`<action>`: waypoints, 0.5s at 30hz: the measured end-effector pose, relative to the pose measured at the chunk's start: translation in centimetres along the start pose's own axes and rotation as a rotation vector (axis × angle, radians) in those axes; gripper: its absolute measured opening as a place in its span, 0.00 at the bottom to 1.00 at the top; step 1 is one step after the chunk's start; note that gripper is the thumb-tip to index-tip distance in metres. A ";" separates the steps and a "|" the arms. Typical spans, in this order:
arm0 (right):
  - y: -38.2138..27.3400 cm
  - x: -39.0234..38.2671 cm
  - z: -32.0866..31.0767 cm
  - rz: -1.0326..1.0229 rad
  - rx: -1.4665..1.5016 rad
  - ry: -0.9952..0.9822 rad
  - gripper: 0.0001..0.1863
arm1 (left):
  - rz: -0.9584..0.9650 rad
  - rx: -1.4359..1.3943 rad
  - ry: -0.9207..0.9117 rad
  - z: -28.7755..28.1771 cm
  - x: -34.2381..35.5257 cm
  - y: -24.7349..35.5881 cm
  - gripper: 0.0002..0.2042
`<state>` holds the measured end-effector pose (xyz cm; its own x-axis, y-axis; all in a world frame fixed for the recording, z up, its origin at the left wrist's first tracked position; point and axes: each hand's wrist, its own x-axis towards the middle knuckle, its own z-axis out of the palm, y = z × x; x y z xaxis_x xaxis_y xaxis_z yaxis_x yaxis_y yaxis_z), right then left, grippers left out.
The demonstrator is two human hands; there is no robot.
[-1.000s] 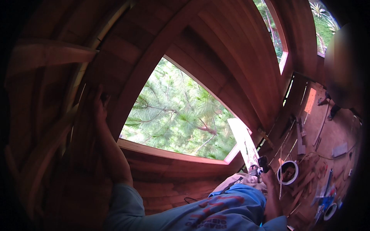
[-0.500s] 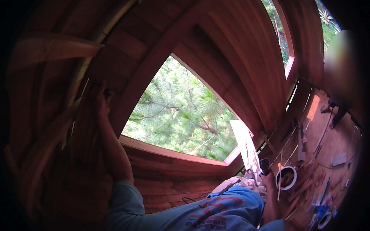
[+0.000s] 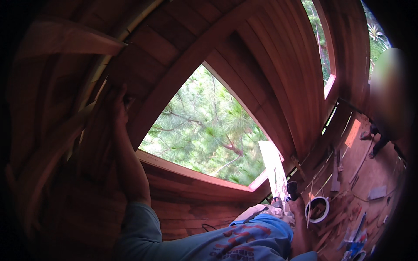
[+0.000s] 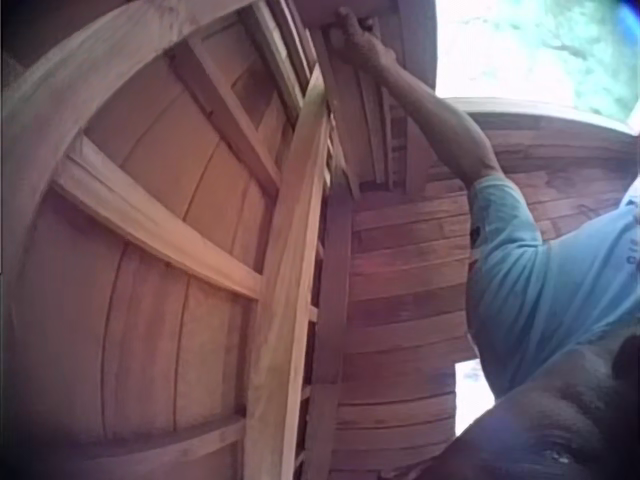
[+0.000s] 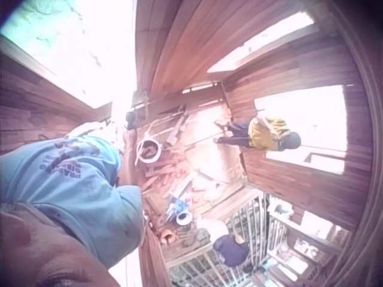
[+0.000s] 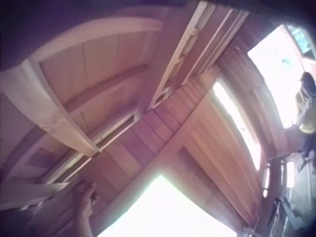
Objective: The person installs wooden panels on a curved ceiling using a nail gun. They position each panel, secure it with the nail gun, and repeat the process while another person works nearby on the floor.
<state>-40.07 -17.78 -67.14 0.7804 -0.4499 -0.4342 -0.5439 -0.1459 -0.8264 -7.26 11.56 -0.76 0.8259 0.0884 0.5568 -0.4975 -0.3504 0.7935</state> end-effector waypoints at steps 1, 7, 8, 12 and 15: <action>-0.1 0.2 0.1 0.009 0.012 -0.007 0.25 | 0.008 0.035 0.001 -0.2 0.3 -0.1 0.20; 0.1 0.4 0.4 0.028 0.009 -0.020 0.25 | 0.159 0.090 -0.086 0.5 -0.4 0.9 0.19; 0.3 0.4 0.6 0.003 0.013 -0.009 0.25 | 0.148 0.058 -0.100 0.6 -0.6 1.1 0.19; -1.2 -0.7 -0.5 0.050 0.047 -0.040 0.24 | 0.081 0.043 -0.089 0.8 -1.1 1.4 0.17; -2.2 -1.5 -1.3 0.047 0.032 -0.032 0.23 | 0.080 0.051 -0.078 1.1 -1.3 1.5 0.17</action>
<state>-40.49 -17.92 -64.22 0.7642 -0.4270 -0.4834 -0.5701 -0.0968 -0.8158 -8.77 9.92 -0.59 0.8032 -0.0140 0.5955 -0.5502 -0.4006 0.7327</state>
